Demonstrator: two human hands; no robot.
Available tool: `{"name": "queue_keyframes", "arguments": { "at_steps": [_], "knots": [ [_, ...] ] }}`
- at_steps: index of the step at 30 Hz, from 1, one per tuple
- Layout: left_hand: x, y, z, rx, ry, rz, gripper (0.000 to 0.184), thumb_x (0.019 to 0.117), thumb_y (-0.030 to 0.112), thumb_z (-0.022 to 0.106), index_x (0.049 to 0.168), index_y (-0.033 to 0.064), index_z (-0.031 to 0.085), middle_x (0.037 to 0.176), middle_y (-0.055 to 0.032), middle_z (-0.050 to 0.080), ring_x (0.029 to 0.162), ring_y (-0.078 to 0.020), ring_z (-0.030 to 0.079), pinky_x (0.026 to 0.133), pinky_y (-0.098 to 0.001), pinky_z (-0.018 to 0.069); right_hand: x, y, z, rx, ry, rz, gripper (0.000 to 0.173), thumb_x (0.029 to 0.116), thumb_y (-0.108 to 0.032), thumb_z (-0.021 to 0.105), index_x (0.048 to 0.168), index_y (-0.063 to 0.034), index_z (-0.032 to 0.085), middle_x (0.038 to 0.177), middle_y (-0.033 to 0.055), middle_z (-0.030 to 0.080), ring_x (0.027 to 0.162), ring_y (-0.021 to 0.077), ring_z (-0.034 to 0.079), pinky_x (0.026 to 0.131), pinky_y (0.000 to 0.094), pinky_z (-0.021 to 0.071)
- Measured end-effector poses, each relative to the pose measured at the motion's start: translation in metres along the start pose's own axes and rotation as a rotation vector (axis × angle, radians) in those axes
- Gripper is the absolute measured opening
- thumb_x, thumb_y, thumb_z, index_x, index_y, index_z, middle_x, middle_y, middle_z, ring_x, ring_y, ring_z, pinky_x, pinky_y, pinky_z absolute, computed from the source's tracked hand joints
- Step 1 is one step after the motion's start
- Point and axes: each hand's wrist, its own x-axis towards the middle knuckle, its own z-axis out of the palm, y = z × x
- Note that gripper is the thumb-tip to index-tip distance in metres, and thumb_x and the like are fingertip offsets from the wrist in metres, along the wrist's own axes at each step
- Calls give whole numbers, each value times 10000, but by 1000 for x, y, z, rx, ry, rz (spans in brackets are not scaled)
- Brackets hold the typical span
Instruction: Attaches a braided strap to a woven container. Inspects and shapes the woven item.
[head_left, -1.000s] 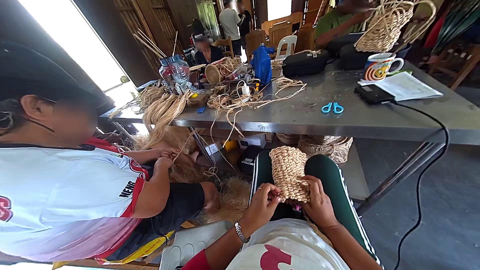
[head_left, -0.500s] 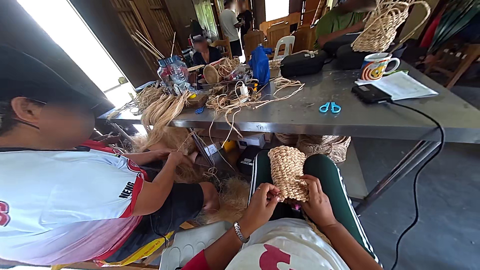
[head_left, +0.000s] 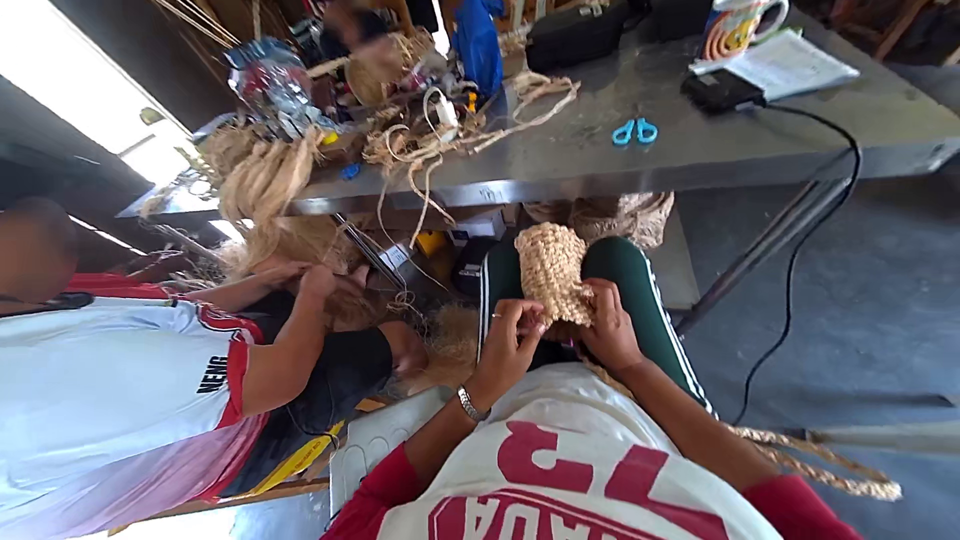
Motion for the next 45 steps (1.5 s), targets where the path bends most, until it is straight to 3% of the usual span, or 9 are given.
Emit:
{"name": "queue_keyframes", "arguments": {
  "at_steps": [6, 13, 17, 31, 37, 39, 41, 43, 45],
  "knots": [
    [-9, -5, 11, 113, 77, 102, 319, 1021, 119, 610, 1331, 46, 635, 1282, -122, 628, 1000, -133, 687, 845, -289, 610, -5, 7, -5, 22, 3, 31, 521, 821, -19, 715, 1283, 90, 503, 1370, 293, 527, 1060, 403, 673, 800, 524, 599],
    [-7, -14, 19, 198, 151, 245, 243, 983, 55, 649, 1216, -2, 688, 1231, -164, 615, 1074, -167, 657, 905, -270, 581, -4, 9, -2, 44, 13, 41, 454, 881, -41, 657, 1288, 89, 505, 1361, 292, 534, 1097, 380, 663, 844, 475, 596],
    [-5, -10, 26, 206, 188, 245, 199, 975, 66, 652, 1159, 4, 692, 1202, -154, 570, 1017, -152, 631, 882, -253, 568, -3, 7, -1, 54, -15, 98, 513, 841, 11, 651, 1317, 85, 476, 1377, 295, 522, 1041, 394, 681, 798, 511, 600],
    [24, 24, 4, 173, -59, 77, 180, 992, 153, 666, 1125, 38, 625, 1165, -129, 582, 900, -142, 648, 707, -267, 585, 6, 5, -7, 108, 6, 202, 420, 887, -44, 666, 1262, 86, 528, 1240, 271, 595, 1097, 355, 645, 941, 481, 550],
    [41, 28, 1, 205, -178, 23, 119, 947, 132, 696, 1039, 62, 668, 1099, -107, 640, 996, -195, 636, 856, -355, 546, 6, 0, -26, 113, -147, 255, 564, 840, -128, 764, 1308, 61, 512, 1314, 278, 546, 1143, 371, 617, 946, 502, 545],
    [40, 29, 1, 147, -202, -22, 93, 935, 116, 683, 1008, 60, 674, 1083, -104, 644, 1015, -209, 634, 871, -386, 544, -1, -4, -38, 100, -174, 274, 603, 809, -177, 800, 1303, 30, 521, 1332, 274, 514, 1078, 344, 624, 853, 465, 572],
    [39, 28, 6, 97, -213, -67, 92, 932, 116, 669, 998, 53, 683, 1071, -107, 645, 1010, -214, 631, 875, -399, 537, -7, -17, -48, 118, -121, 320, 506, 838, -212, 763, 1222, 34, 546, 1162, 226, 548, 849, 250, 594, 683, 388, 524],
    [38, 27, 12, 77, -205, -74, 93, 940, 128, 666, 1002, 62, 685, 1081, -101, 642, 1012, -202, 626, 876, -387, 531, -10, -35, -55, 100, -25, 362, 393, 921, -262, 700, 1133, 36, 557, 880, 137, 601, 697, 187, 580, 623, 371, 501],
    [43, 16, 20, 65, -162, -46, 108, 934, 160, 676, 997, 80, 710, 1065, -72, 661, 1006, -163, 639, 884, -346, 543, -10, -46, -57, 81, -8, 394, 415, 962, -334, 688, 1153, 16, 574, 799, 100, 659, 677, 178, 648, 641, 391, 556]
  ]
}}
